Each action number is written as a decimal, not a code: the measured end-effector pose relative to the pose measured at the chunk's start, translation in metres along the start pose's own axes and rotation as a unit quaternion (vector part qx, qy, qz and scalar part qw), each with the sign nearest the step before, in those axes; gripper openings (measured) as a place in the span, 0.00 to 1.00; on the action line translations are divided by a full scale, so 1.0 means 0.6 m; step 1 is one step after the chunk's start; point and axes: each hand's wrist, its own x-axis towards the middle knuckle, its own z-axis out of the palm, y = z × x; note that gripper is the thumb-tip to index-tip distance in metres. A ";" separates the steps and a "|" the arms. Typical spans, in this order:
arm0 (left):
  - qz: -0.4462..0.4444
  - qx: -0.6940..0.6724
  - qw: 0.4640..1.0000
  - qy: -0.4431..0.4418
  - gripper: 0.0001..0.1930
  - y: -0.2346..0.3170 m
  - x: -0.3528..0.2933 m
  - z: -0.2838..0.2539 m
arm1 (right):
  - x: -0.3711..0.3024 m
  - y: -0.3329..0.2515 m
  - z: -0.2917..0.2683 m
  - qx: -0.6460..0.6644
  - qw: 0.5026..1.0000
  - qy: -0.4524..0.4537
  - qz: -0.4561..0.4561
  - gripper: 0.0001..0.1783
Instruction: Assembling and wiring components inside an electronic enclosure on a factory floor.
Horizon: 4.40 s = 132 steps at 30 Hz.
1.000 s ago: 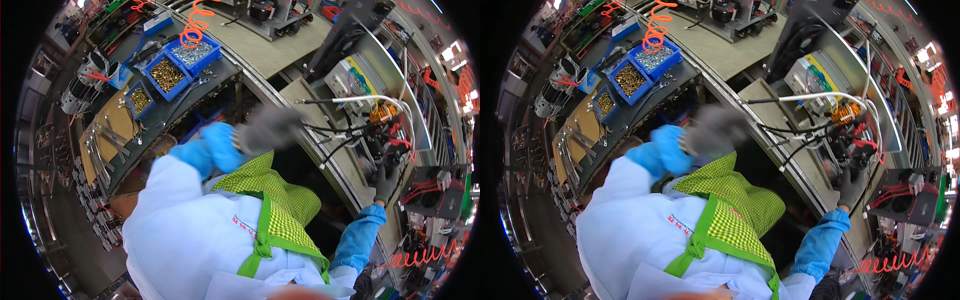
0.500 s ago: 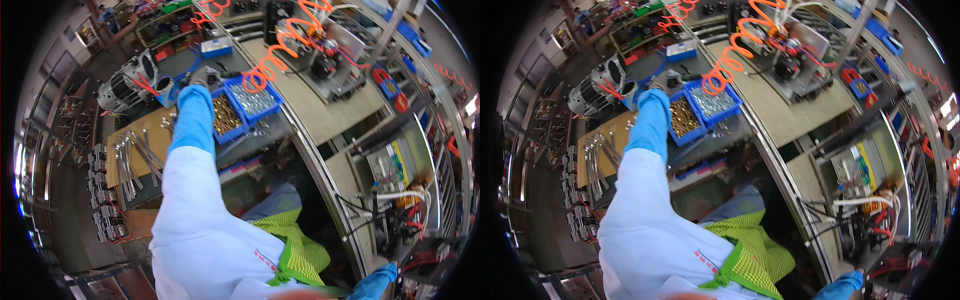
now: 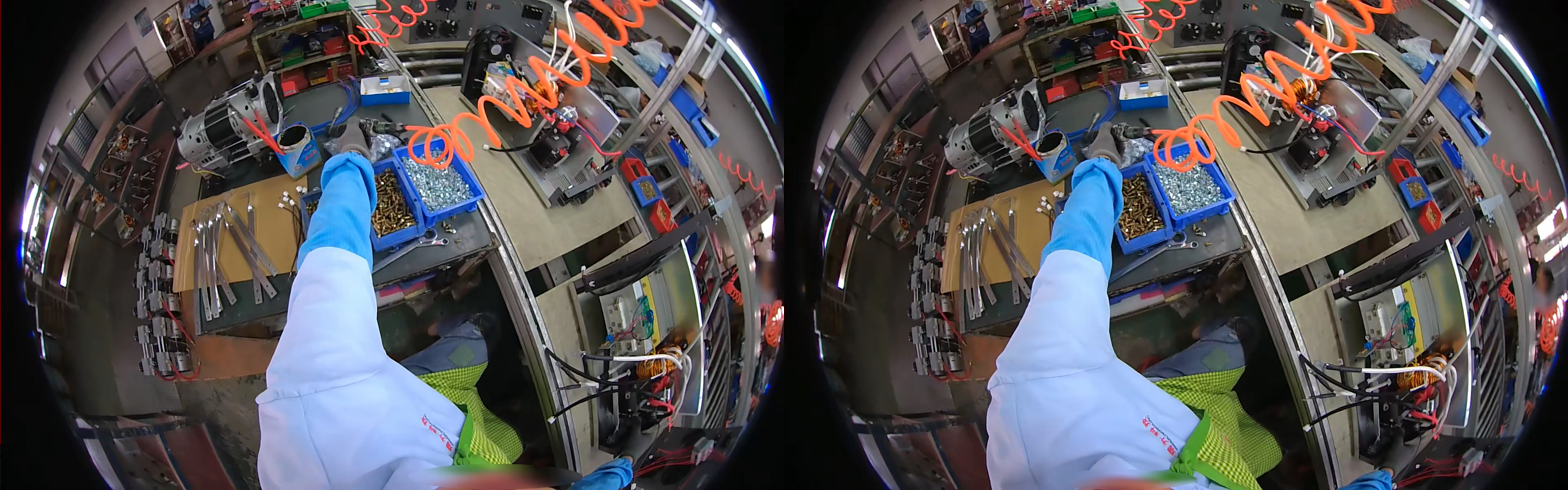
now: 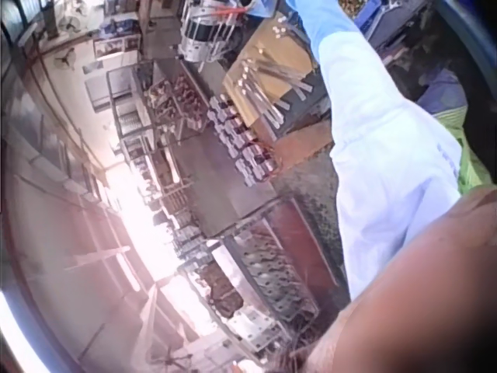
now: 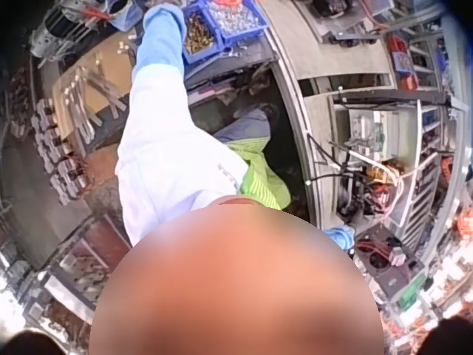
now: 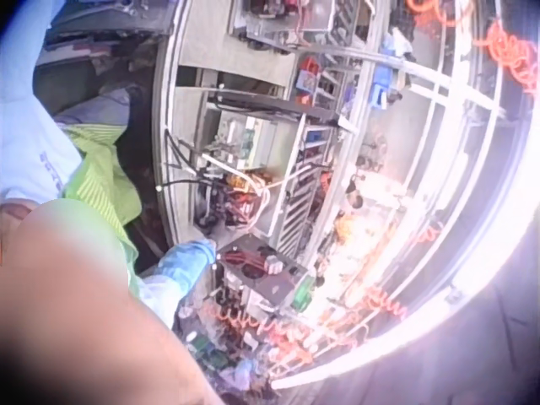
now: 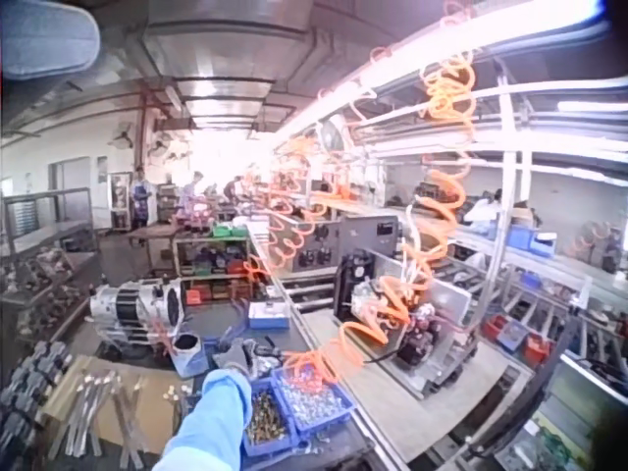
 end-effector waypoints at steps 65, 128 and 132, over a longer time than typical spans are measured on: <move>-0.565 0.167 0.425 -0.687 0.14 -0.434 -1.288 -0.038 | 0.019 0.086 -0.027 -0.147 0.987 0.009 0.064 0.44; -0.649 0.154 0.381 -0.640 0.10 -0.393 -1.220 0.004 | 0.030 0.184 -0.004 0.069 0.996 0.038 0.032 0.32; -0.663 0.142 0.407 -0.612 0.10 -0.421 -1.270 -0.002 | 0.013 0.093 -0.026 0.009 0.998 0.028 0.047 0.32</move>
